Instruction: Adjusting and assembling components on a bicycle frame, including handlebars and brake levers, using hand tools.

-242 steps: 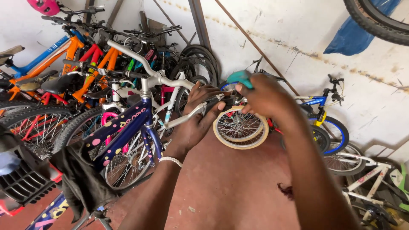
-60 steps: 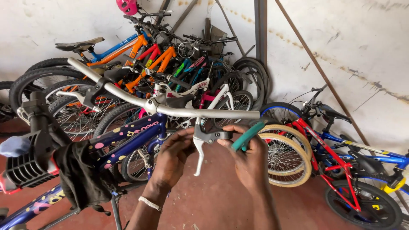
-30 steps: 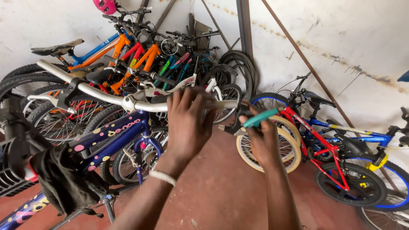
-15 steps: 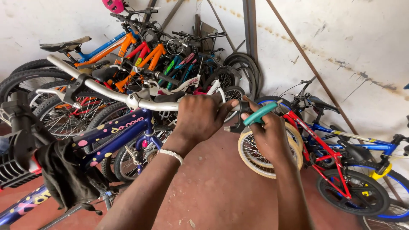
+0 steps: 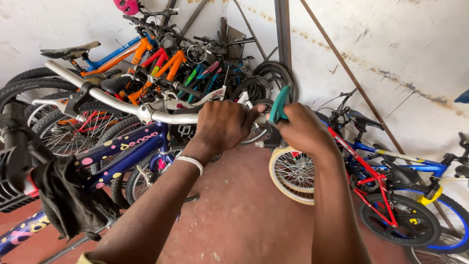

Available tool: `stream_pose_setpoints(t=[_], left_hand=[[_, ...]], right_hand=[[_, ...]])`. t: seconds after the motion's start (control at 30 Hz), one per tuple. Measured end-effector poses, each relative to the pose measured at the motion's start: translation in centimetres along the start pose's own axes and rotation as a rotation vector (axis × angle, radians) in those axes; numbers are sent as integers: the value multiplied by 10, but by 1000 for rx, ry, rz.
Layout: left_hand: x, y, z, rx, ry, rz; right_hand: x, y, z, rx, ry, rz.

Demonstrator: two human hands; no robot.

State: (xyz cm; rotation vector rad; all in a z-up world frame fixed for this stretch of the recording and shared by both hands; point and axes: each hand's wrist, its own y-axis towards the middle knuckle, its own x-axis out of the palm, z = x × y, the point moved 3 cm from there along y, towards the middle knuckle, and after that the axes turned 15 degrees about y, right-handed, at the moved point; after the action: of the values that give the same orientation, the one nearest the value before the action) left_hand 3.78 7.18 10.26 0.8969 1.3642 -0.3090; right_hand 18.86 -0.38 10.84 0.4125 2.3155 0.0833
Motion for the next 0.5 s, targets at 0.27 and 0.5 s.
stream_pose_setpoints(t=[0.27, 0.5], left_hand=[[15, 41, 12, 286, -155, -208], [34, 57, 12, -157, -719, -564]], right_hand=[[4, -27, -8, -117, 63, 156], [21, -24, 27, -190, 273, 328]])
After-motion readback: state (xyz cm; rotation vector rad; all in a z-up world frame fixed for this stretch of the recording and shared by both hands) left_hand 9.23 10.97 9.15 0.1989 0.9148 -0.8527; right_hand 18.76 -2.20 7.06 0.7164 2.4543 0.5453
